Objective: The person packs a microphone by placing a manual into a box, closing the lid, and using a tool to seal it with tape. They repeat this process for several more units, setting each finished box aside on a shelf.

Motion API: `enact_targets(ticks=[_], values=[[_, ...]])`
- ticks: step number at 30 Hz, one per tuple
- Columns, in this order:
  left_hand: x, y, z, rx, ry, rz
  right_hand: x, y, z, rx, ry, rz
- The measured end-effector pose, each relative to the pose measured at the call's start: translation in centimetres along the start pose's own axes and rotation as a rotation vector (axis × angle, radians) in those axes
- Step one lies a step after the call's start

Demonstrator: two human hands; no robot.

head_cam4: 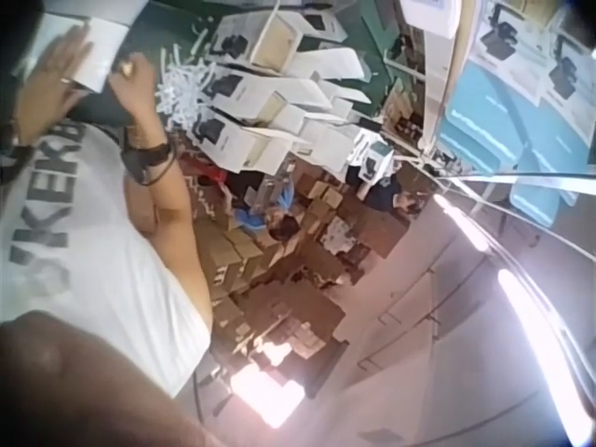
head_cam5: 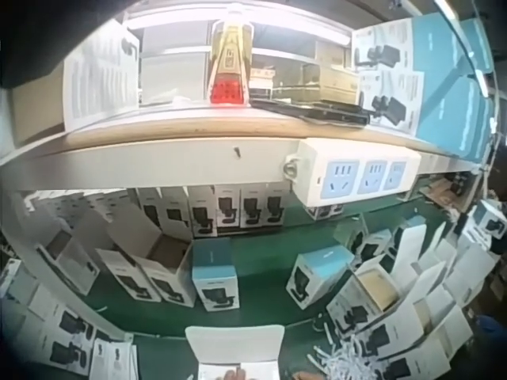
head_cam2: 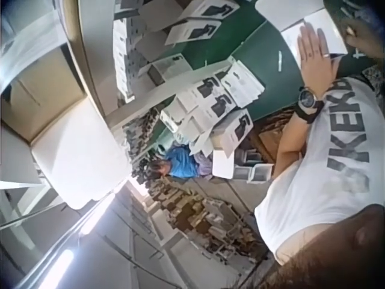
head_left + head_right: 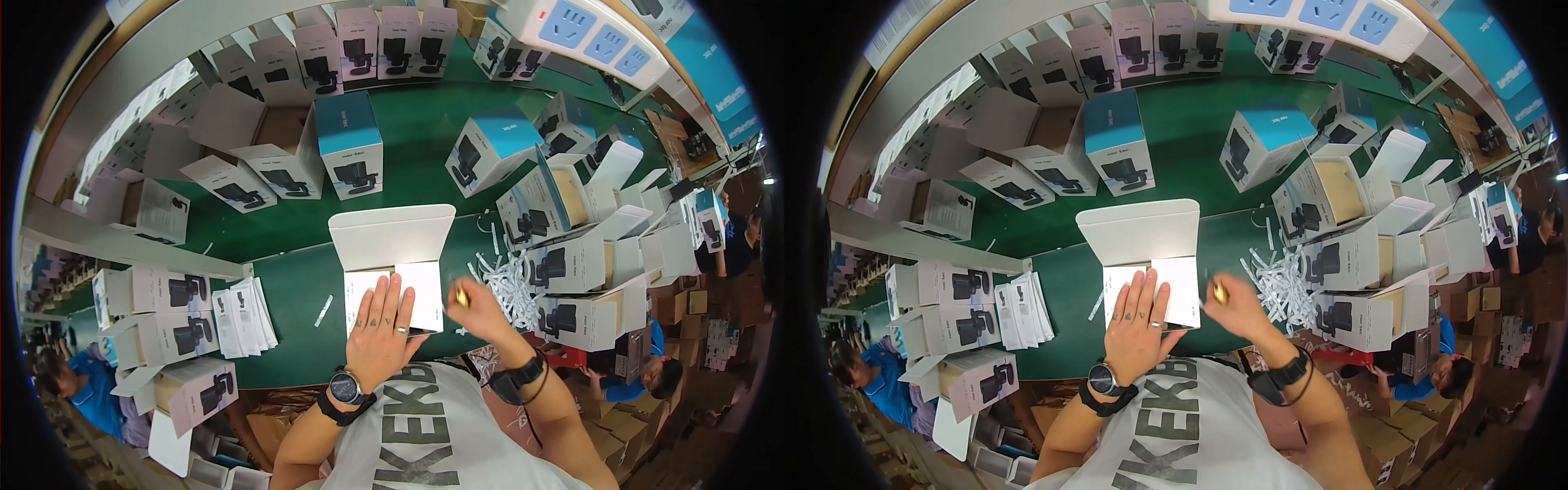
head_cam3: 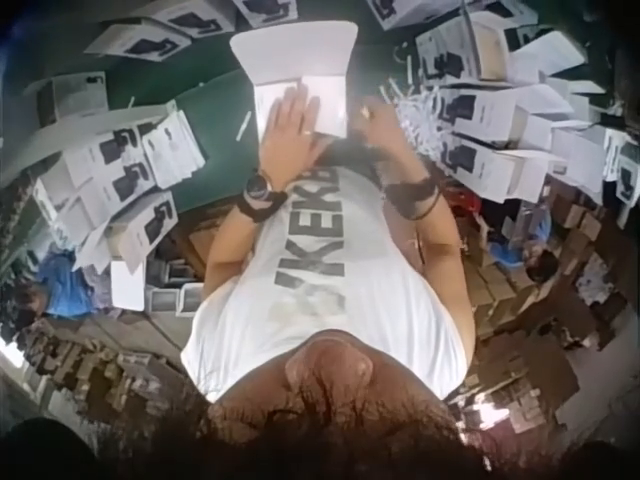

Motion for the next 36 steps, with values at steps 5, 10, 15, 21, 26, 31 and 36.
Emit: enact_targets(ticks=[5,10,15,21,26,31,36], values=[[-0.2,-1.1,-0.6,-0.098,0.036,0.042,-5.8,-4.2,5.7,-0.119,0.023,0.704],[-0.1,-0.6,0.1,-0.066,0.004,0.087,7.8,-4.1,2.7,-0.347,-0.337,0.413],[-0.6,0.7,1.1,0.022,0.036,-0.006,16.4,4.3,-2.3,-0.298,-0.746,0.500],[-0.1,0.5,2.0,-0.010,0.079,-0.030,17.6,7.2,-3.9,-0.304,-0.775,0.601],[0.5,0.8,3.0,-0.006,0.052,0.024,19.3,9.4,-4.3,-0.136,-0.860,0.579],[1.1,1.4,2.9,0.184,-0.003,0.078,18.7,11.4,-5.3,0.001,-0.820,0.604],[1.9,-0.3,2.0,0.151,0.064,0.127,19.2,5.2,-1.4,0.071,-0.736,0.253]])
Point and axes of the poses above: each hand's wrist, its own z-axis away from the middle knuckle, its own y-axis out of the palm, x = y × z, the point moved 9 cm from there along -z, towards the middle knuckle, and after that the axes turned 5 degrees about -y, right-handed, at the moved point
